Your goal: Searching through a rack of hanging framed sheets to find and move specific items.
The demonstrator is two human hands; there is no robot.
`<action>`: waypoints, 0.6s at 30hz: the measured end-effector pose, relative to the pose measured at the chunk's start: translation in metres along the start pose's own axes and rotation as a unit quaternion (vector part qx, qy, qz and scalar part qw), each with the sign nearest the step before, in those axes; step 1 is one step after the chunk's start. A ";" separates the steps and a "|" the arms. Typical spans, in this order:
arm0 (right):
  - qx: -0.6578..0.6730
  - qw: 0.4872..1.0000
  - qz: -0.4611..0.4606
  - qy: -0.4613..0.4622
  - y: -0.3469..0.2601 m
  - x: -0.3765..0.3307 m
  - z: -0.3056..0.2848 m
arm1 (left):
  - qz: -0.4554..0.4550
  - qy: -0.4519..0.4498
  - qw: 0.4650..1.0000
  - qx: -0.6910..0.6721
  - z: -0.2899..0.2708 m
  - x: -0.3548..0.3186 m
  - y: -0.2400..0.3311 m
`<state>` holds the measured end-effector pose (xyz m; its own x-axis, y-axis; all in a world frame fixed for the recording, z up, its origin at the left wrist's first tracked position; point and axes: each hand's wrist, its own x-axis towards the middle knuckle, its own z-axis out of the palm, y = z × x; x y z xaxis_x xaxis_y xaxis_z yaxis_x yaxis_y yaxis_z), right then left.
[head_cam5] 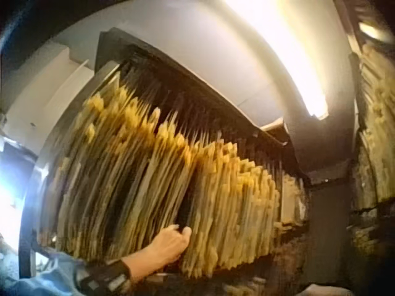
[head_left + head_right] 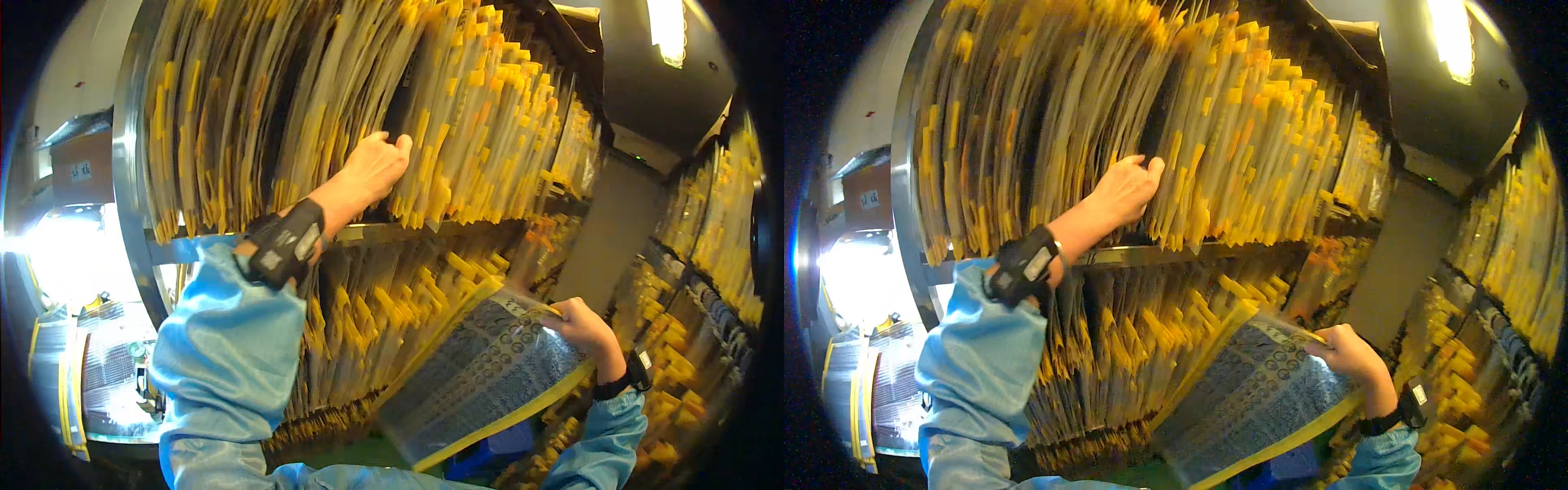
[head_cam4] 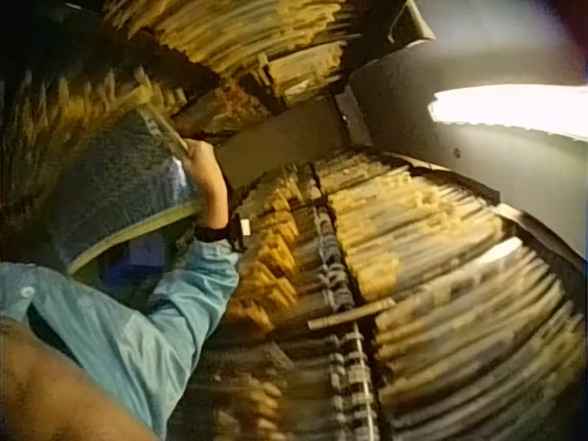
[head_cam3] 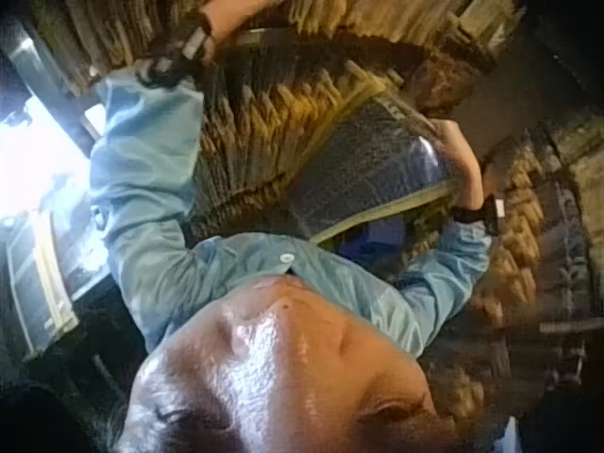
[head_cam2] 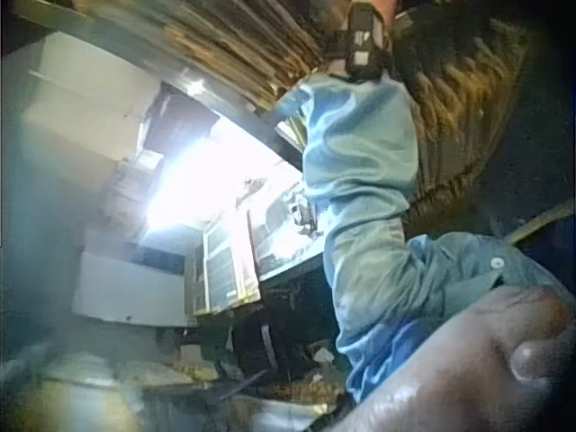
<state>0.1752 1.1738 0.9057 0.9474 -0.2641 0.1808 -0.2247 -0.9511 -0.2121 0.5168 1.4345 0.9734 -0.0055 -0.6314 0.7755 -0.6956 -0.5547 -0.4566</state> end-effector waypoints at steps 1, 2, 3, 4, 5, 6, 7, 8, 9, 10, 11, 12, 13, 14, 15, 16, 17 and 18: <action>-0.005 0.998 -0.022 0.062 -0.002 -0.018 -0.005 | -0.019 0.080 0.995 0.058 0.007 -0.001 0.002; -0.014 0.992 -0.035 0.121 -0.003 -0.040 -0.012 | -0.019 0.085 0.996 0.035 0.017 0.001 0.006; -0.028 0.990 -0.028 0.137 -0.017 -0.057 -0.024 | -0.035 0.107 0.990 0.082 0.019 0.000 0.003; 0.008 0.980 0.015 0.196 -0.025 -0.074 -0.031 | -0.050 0.128 0.982 0.128 0.021 -0.002 0.001; -0.011 0.965 0.015 0.260 -0.042 -0.096 -0.041 | -0.072 0.092 0.985 0.130 0.019 -0.001 0.001; -0.071 0.956 0.036 0.282 -0.046 -0.122 -0.059 | -0.086 0.058 0.987 0.120 0.005 0.002 0.006; 0.044 0.937 0.043 0.343 -0.054 -0.136 -0.060 | -0.070 0.016 0.989 0.129 0.002 -0.002 -0.003; 0.017 0.914 0.056 0.400 -0.064 -0.165 -0.070 | -0.058 -0.020 0.990 0.123 0.002 -0.002 -0.005; 0.119 0.899 0.034 0.419 -0.063 -0.183 -0.070 | -0.081 -0.063 0.980 0.169 0.001 -0.005 -0.002; 0.173 0.870 0.044 0.459 -0.064 -0.206 -0.068 | -0.079 -0.063 0.980 0.171 -0.003 -0.012 -0.002; 0.097 0.846 0.079 0.519 -0.068 -0.244 -0.075 | -0.081 -0.066 0.981 0.162 -0.010 -0.010 0.004; 0.032 0.812 0.110 0.573 -0.058 -0.280 -0.073 | -0.080 -0.075 0.981 0.163 -0.016 -0.006 0.009; 0.068 0.764 0.127 0.629 -0.045 -0.305 -0.061 | -0.089 -0.096 0.978 0.165 -0.022 -0.006 0.004; 0.105 0.714 0.143 0.677 -0.035 -0.322 -0.045 | -0.092 -0.090 0.977 0.167 -0.029 -0.006 0.000; 0.142 0.689 0.174 0.689 -0.030 -0.329 -0.025 | -0.077 -0.132 0.972 0.177 -0.030 -0.008 -0.001; 0.172 0.662 0.205 0.700 -0.035 -0.334 -0.009 | -0.062 -0.171 0.967 0.180 -0.029 -0.010 0.001; 0.174 0.663 0.207 0.699 -0.039 -0.334 0.005 | -0.061 -0.174 0.966 0.181 -0.024 -0.012 0.003; 0.229 0.617 0.201 0.725 -0.045 -0.328 0.019 | -0.063 -0.156 0.963 0.211 -0.019 -0.015 0.002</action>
<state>-0.1205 1.3064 0.8376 -0.4394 -0.6453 0.6249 0.0272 -0.7049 -0.7087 0.5022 1.4529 0.9691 0.3222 -0.6398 0.6978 -0.3218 -0.7672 -0.5549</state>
